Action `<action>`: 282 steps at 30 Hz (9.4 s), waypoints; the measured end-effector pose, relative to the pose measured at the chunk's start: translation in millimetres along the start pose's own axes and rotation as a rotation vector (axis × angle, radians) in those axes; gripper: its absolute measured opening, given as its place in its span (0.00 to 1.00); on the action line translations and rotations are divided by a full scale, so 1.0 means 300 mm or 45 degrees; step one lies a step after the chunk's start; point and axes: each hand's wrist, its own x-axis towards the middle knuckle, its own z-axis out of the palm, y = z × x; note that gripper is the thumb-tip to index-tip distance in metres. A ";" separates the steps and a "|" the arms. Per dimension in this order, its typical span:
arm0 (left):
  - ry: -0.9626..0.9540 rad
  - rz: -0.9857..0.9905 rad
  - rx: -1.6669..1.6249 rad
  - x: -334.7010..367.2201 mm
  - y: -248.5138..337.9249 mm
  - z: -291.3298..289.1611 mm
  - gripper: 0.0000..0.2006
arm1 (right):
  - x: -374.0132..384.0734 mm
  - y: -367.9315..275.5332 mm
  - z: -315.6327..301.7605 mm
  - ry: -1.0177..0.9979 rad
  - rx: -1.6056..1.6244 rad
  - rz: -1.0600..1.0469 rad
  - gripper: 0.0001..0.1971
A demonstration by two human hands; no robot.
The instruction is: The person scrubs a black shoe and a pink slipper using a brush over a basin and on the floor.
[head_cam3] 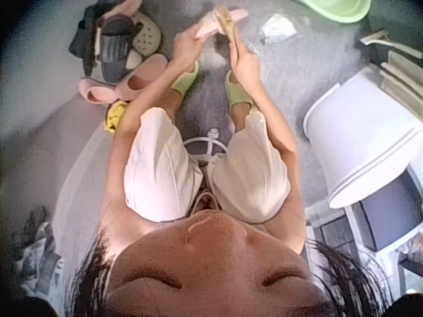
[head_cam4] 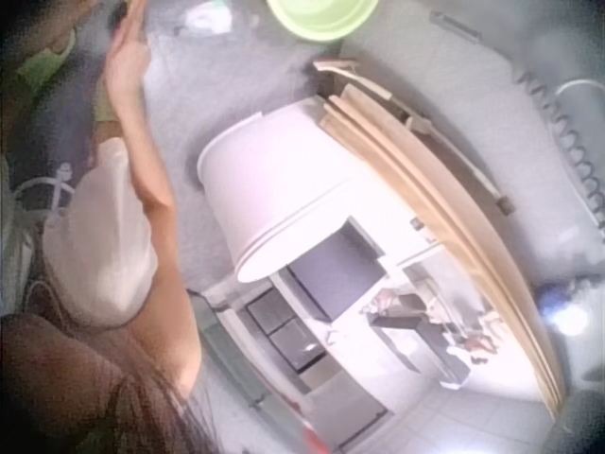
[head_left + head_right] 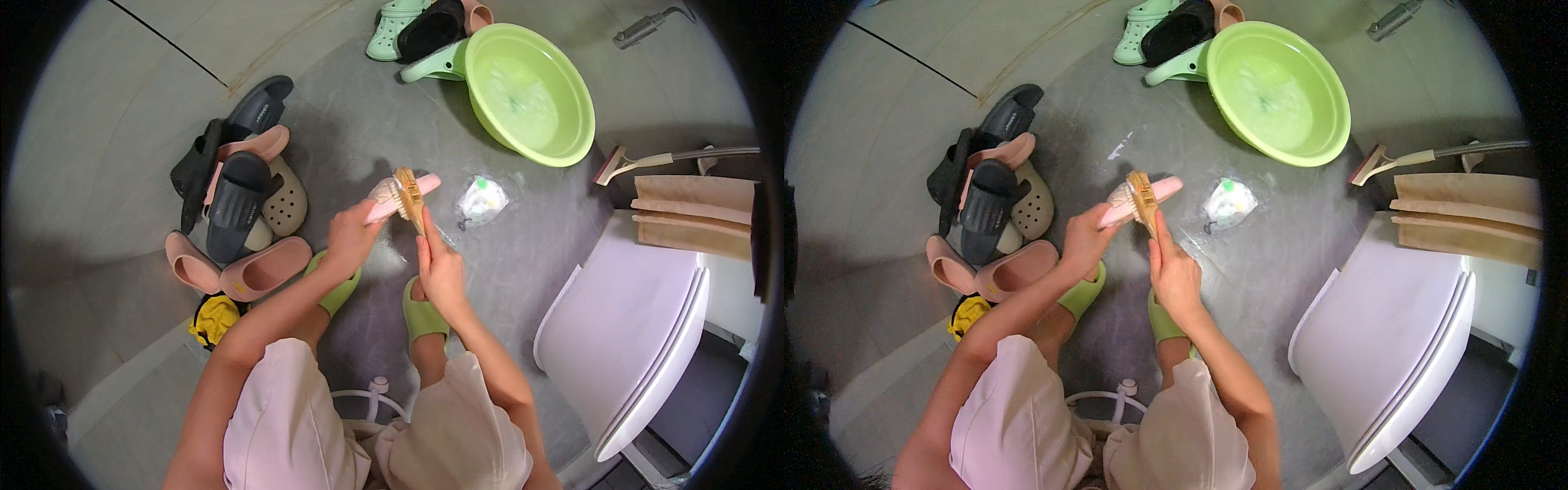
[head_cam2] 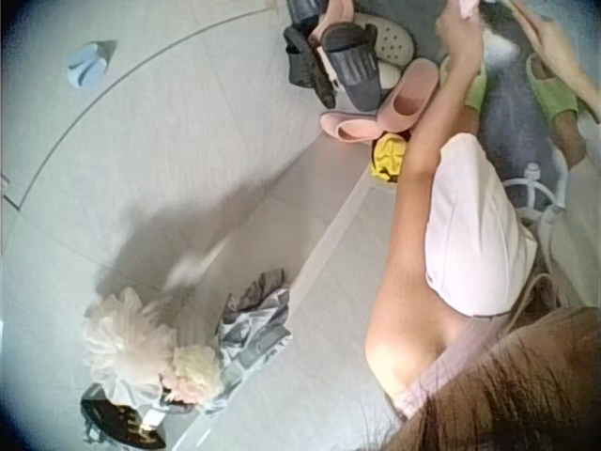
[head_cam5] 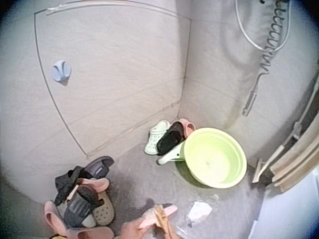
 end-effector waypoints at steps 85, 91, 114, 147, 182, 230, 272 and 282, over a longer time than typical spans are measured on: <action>-0.042 0.041 -0.004 -0.040 -0.063 0.001 0.18 | 0.087 0.203 -0.055 -0.014 -0.099 0.098 0.25; -0.101 -0.074 -0.005 -0.029 -0.055 -0.001 0.15 | 0.067 0.182 -0.050 -0.122 -0.091 0.011 0.28; -0.024 0.109 0.072 0.013 -0.084 -0.002 0.13 | 0.079 0.220 -0.011 0.030 -0.268 0.030 0.29; -0.286 0.496 0.603 0.139 -0.044 0.180 0.15 | -0.017 0.155 -0.014 -0.036 -0.334 -0.027 0.29; -0.073 0.186 0.154 0.078 0.060 0.136 0.20 | -0.033 0.016 -0.095 0.175 -0.370 -0.078 0.31; 0.220 0.559 0.247 0.088 0.189 -0.040 0.18 | -0.015 -0.059 -0.218 0.377 0.034 -0.125 0.28; 0.038 0.217 -0.344 0.085 0.210 -0.059 0.14 | -0.060 -0.152 -0.228 0.217 0.073 -0.165 0.29; 0.194 0.396 -0.165 0.086 0.218 -0.065 0.10 | -0.044 -0.125 -0.224 0.304 0.057 -0.253 0.30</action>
